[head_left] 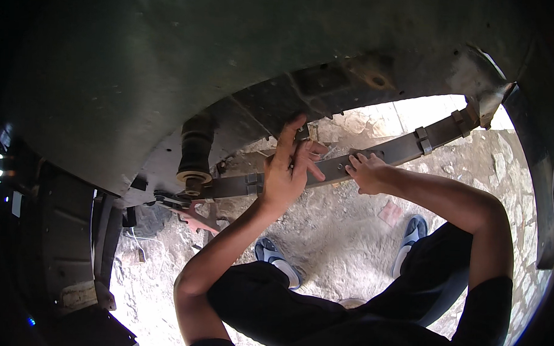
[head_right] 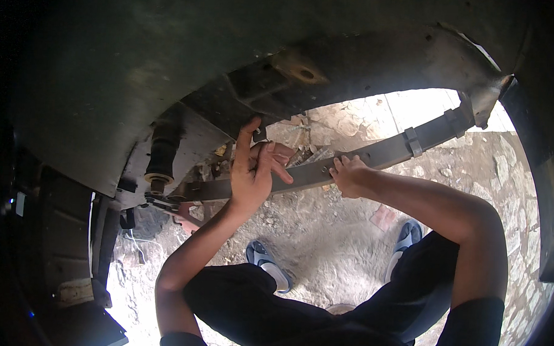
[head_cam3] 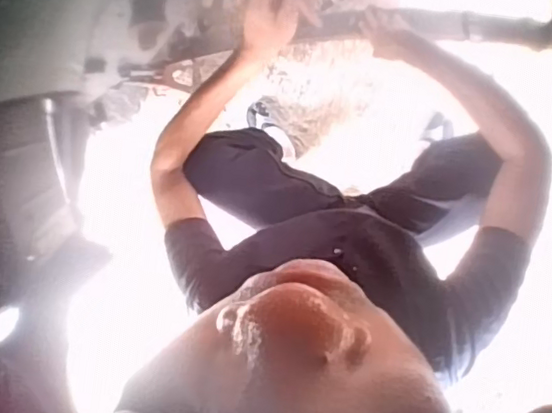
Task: The person crouches under a vehicle and repeatedly adjusts a metal leaf spring assembly with both hands, aligning and pressing components along the spring. The person remains under the vehicle throughout the clip.
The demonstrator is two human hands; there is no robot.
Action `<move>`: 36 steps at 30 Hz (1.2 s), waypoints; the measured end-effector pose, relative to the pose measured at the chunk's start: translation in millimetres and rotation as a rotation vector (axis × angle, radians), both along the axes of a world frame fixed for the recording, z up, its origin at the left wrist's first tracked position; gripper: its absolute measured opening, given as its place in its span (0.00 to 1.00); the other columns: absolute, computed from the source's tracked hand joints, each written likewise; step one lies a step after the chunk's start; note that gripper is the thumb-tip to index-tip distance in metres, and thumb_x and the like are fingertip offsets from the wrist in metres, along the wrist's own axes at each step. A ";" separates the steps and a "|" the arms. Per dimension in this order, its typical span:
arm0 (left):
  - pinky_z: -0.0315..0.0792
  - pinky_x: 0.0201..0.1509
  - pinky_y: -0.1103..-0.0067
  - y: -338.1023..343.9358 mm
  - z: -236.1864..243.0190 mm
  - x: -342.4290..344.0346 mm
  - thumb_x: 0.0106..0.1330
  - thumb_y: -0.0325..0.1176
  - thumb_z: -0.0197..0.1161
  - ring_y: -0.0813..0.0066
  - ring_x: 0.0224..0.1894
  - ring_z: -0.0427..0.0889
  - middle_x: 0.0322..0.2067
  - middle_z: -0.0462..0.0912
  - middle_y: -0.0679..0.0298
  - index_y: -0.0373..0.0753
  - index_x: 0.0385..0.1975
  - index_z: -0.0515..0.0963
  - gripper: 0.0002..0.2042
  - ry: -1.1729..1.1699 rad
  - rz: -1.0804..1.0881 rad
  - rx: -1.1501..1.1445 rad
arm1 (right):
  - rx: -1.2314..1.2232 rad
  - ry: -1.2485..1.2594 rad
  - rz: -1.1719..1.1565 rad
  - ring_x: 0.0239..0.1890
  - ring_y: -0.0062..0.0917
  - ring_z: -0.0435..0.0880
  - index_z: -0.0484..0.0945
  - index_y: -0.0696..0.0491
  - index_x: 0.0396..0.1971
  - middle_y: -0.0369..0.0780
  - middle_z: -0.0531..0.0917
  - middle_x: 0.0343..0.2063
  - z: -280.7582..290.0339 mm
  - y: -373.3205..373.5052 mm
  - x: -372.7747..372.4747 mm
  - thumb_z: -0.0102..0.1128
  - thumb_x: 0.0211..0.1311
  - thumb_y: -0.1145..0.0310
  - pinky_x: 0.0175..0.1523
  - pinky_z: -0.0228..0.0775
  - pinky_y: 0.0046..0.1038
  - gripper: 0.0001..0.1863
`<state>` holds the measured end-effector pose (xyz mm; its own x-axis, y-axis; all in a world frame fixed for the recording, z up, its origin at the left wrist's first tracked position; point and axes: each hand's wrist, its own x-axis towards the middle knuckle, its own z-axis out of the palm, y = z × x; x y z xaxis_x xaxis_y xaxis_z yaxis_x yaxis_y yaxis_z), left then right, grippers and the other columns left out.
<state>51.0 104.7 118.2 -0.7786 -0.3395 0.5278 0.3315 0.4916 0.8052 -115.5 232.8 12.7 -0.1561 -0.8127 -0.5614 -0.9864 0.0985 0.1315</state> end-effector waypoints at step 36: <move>0.79 0.25 0.78 -13.7 2.8 4.2 0.69 0.27 0.52 0.69 0.27 0.86 0.32 0.85 0.59 0.41 0.63 0.54 0.24 -0.054 0.105 -0.309 | -0.002 -0.004 0.017 0.69 0.44 0.53 0.52 0.54 0.68 0.51 0.50 0.68 5.8 1.2 -0.3 0.58 0.58 0.47 0.65 0.56 0.48 0.44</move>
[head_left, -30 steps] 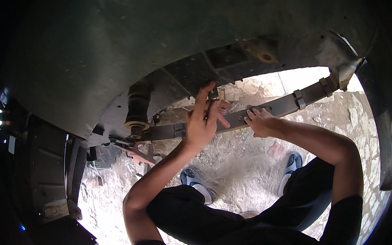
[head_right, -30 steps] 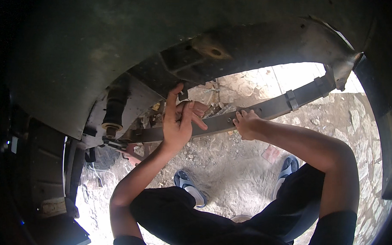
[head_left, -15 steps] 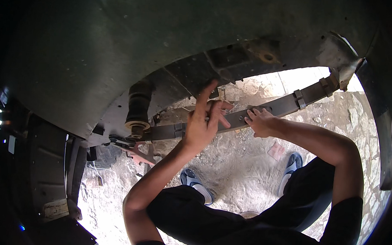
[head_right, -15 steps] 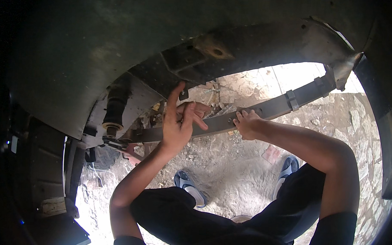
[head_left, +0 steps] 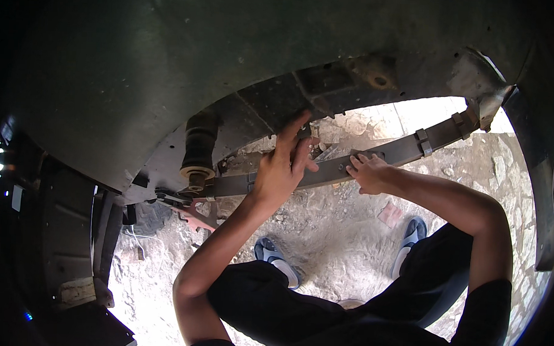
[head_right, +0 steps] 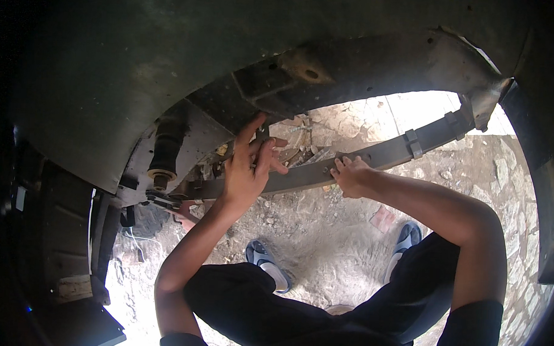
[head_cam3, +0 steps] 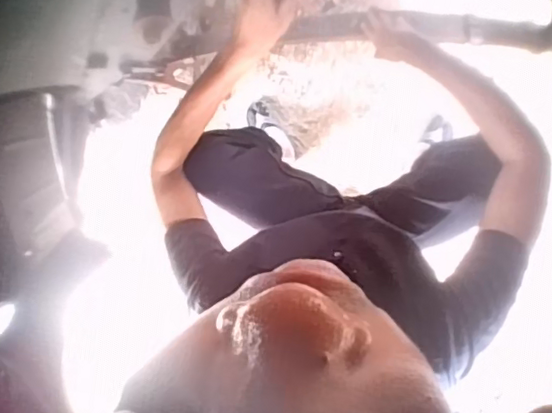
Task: The person crouches under a vehicle and repeatedly adjusts a metal leaf spring assembly with both hands, aligning and pressing components along the spring. The person remains under the vehicle throughout the clip.
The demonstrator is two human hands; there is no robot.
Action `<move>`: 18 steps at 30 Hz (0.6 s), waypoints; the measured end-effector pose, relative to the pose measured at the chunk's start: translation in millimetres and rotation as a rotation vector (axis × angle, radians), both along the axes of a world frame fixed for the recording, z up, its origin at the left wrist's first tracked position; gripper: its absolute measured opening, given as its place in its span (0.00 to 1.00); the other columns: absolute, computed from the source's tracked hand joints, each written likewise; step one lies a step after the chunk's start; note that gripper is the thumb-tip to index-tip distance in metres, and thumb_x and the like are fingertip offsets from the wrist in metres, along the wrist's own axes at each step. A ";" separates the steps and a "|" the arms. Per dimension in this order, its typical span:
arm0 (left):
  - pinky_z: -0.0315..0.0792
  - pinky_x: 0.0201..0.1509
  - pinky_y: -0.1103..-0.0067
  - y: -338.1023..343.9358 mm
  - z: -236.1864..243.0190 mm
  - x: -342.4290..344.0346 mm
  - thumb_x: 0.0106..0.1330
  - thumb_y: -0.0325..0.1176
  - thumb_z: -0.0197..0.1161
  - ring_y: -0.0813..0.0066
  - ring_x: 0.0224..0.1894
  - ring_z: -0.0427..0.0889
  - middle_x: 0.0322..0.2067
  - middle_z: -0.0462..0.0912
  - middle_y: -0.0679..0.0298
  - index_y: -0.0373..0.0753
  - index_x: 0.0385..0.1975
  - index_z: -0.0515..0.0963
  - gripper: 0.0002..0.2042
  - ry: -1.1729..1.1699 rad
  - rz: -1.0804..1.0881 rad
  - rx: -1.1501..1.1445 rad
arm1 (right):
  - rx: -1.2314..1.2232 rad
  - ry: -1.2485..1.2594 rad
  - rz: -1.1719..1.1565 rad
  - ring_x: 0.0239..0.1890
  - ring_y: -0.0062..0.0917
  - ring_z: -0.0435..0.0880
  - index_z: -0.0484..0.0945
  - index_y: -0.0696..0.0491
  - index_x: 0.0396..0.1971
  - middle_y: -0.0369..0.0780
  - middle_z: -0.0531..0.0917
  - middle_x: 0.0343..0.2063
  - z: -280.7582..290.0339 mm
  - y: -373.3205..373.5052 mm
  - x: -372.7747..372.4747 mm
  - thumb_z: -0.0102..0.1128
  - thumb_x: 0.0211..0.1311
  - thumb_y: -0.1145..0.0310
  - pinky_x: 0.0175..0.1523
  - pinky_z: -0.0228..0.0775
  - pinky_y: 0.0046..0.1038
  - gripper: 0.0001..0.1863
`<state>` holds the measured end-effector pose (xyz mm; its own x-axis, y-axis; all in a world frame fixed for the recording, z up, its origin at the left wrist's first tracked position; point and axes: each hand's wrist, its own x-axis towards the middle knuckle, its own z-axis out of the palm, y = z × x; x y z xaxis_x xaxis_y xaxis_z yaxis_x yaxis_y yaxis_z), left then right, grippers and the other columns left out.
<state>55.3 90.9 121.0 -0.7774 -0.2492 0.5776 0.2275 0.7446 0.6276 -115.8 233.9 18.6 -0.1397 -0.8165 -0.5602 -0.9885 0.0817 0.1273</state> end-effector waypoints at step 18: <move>0.44 0.68 0.49 -18.7 34.0 21.9 0.53 0.48 0.69 0.64 0.63 0.65 0.53 0.73 0.65 0.46 0.52 0.72 0.27 0.206 0.413 -1.132 | 0.009 -0.024 -0.015 0.69 0.43 0.53 0.51 0.53 0.68 0.50 0.49 0.69 -0.2 -0.3 -5.6 0.56 0.59 0.45 0.64 0.57 0.47 0.44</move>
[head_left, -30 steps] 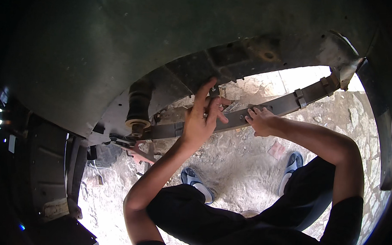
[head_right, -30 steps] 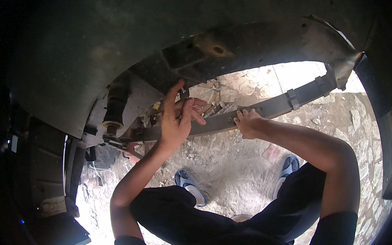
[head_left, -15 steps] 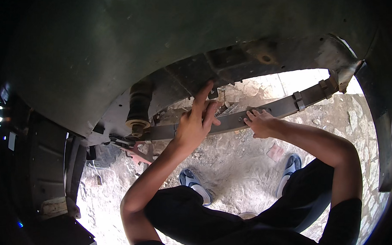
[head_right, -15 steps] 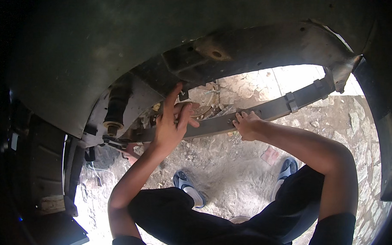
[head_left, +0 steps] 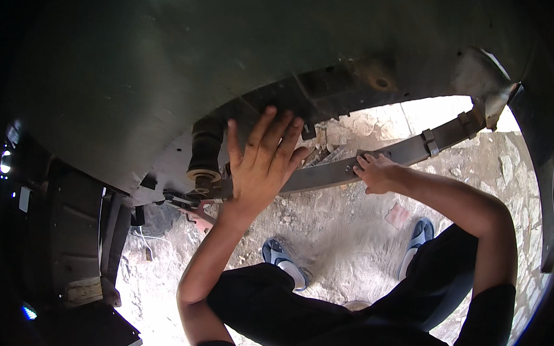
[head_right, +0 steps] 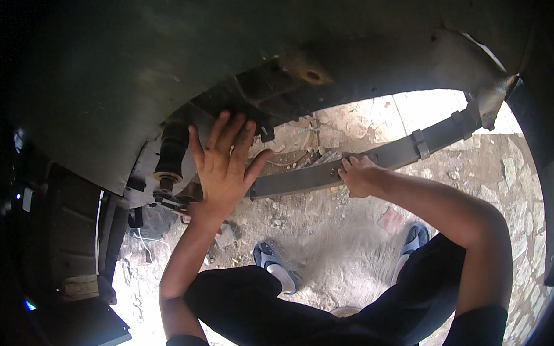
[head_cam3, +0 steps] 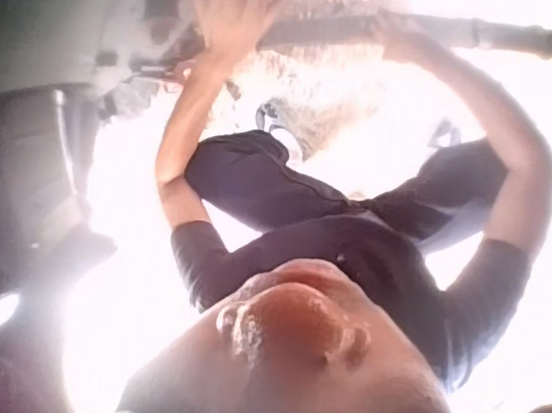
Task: The person crouches under a vehicle and repeatedly adjusts a metal leaf spring assembly with both hands, aligning and pressing components along the spring. The person remains under the vehicle throughout the clip.
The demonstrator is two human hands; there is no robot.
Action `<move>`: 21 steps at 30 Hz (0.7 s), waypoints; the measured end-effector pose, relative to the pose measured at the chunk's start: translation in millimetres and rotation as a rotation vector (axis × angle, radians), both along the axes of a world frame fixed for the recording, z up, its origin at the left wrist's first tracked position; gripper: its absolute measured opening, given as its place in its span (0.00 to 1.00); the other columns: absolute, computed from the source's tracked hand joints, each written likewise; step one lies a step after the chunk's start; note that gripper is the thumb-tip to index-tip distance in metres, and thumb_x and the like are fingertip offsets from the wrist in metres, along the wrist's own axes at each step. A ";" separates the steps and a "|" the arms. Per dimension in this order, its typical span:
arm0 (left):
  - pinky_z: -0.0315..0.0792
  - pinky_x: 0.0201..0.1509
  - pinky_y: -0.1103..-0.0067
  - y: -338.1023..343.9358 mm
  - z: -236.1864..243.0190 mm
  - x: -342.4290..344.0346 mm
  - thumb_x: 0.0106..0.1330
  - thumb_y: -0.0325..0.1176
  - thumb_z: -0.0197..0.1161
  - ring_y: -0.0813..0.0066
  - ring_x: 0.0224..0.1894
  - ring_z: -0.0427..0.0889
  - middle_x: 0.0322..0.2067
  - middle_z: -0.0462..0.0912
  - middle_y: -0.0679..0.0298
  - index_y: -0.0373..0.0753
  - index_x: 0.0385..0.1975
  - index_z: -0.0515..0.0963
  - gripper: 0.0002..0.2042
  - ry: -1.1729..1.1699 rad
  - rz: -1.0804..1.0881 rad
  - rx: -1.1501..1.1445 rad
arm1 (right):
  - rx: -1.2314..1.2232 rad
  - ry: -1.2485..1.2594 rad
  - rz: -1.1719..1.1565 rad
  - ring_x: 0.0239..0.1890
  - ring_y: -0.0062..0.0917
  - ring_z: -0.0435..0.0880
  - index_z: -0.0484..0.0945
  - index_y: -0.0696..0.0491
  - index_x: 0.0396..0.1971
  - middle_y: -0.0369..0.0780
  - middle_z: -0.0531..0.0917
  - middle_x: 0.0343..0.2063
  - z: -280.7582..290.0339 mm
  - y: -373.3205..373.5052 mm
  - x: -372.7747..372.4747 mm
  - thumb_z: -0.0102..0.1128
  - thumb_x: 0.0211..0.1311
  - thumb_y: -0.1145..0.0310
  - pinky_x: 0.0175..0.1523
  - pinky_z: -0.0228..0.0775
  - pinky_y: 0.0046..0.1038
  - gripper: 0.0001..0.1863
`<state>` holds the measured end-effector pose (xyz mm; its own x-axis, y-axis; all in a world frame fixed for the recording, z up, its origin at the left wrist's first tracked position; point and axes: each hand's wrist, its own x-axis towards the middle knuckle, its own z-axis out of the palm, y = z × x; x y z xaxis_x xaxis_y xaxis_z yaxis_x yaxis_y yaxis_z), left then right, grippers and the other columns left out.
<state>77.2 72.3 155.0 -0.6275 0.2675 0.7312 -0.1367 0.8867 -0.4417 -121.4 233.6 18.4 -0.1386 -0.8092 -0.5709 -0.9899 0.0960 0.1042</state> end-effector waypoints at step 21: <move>0.44 0.66 0.45 -8.7 -19.9 -24.3 0.55 0.50 0.68 0.69 0.65 0.61 0.54 0.70 0.72 0.54 0.46 0.71 0.21 0.182 -0.044 0.056 | -0.053 -0.003 0.022 0.69 0.42 0.53 0.52 0.53 0.68 0.50 0.51 0.68 -3.2 4.1 -3.1 0.58 0.59 0.46 0.64 0.57 0.46 0.43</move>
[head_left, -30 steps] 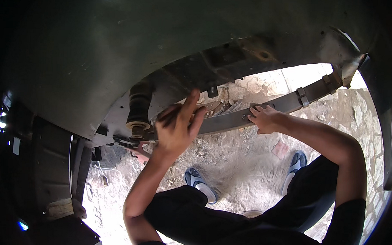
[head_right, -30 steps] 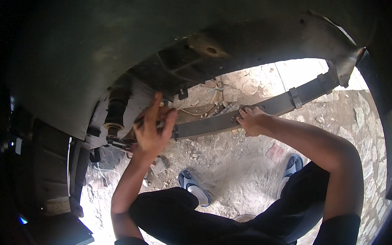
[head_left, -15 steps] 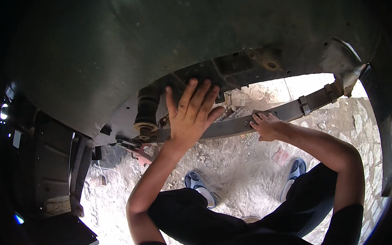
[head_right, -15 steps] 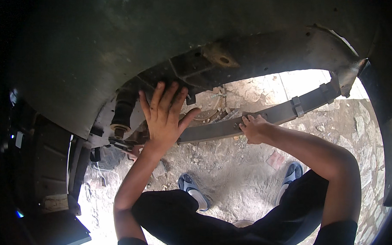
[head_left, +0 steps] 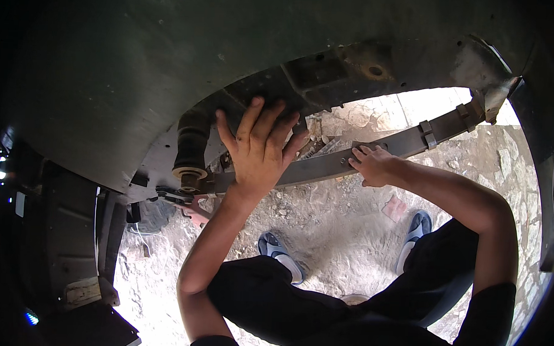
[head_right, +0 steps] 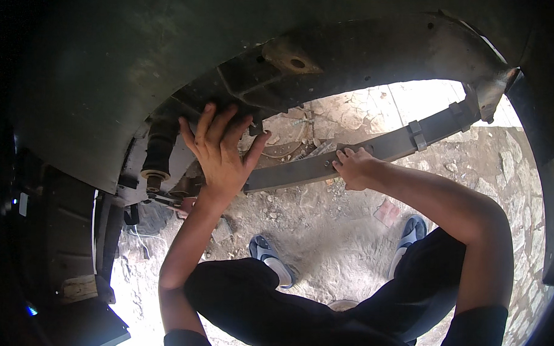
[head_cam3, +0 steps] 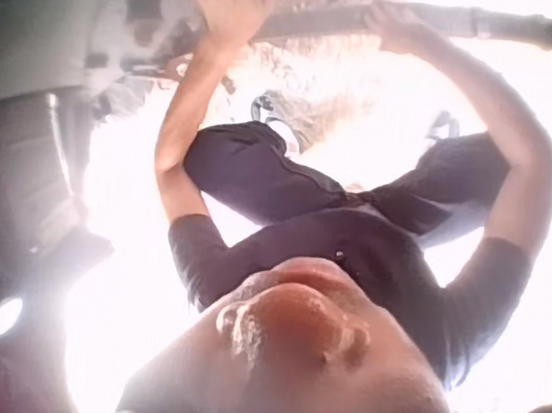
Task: The person crouches under a vehicle and repeatedly adjusts a metal leaf spring assembly with both hands, aligning and pressing components along the spring. The person remains under the vehicle throughout the clip.
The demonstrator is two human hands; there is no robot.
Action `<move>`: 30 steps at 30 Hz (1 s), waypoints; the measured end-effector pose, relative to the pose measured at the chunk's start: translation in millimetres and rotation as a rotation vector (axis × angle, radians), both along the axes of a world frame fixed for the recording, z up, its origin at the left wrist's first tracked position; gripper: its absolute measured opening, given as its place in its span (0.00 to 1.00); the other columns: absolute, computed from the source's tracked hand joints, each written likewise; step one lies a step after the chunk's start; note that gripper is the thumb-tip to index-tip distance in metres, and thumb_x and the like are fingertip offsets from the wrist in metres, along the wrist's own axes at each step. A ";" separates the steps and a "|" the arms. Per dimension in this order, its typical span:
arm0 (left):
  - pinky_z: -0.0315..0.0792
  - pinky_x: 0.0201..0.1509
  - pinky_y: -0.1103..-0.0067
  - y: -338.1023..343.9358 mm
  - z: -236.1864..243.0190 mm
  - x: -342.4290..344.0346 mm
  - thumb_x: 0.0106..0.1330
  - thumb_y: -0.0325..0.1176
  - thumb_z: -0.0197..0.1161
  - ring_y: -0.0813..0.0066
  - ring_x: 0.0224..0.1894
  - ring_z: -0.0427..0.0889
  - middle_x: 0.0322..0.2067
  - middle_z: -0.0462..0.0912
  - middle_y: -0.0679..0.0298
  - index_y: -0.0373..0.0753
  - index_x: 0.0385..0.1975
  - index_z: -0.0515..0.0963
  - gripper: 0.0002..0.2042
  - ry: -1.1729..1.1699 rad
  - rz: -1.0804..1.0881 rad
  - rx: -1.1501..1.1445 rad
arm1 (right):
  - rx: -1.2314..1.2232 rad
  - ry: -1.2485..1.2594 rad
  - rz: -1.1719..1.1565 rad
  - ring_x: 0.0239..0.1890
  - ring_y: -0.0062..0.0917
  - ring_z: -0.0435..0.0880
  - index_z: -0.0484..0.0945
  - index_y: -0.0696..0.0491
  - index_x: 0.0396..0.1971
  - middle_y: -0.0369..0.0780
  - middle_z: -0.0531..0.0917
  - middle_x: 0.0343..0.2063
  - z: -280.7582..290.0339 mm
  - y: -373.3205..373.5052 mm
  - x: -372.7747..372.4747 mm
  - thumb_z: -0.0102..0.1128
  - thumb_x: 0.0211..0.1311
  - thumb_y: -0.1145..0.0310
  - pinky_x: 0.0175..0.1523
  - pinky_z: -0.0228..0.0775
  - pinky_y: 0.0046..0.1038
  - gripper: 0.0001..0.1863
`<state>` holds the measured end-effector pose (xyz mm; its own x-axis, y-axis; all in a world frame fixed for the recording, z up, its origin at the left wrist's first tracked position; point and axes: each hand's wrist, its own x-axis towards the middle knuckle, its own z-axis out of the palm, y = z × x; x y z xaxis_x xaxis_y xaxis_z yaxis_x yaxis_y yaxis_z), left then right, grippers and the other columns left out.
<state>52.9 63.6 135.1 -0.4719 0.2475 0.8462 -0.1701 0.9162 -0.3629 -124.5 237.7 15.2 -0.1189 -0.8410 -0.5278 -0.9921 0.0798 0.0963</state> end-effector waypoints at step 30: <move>0.40 0.69 0.48 -1.2 14.5 7.4 0.54 0.42 0.70 0.65 0.62 0.66 0.51 0.74 0.68 0.49 0.45 0.75 0.20 -0.033 -0.061 -0.059 | 0.002 0.004 0.001 0.69 0.41 0.54 0.52 0.54 0.68 0.49 0.52 0.68 0.5 -2.0 3.6 0.59 0.57 0.47 0.64 0.57 0.46 0.44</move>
<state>60.3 62.3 149.6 -0.4818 0.3256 0.8135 -0.1018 0.9013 -0.4211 -120.9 235.7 15.7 -0.1199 -0.8400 -0.5291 -0.9919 0.0782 0.1005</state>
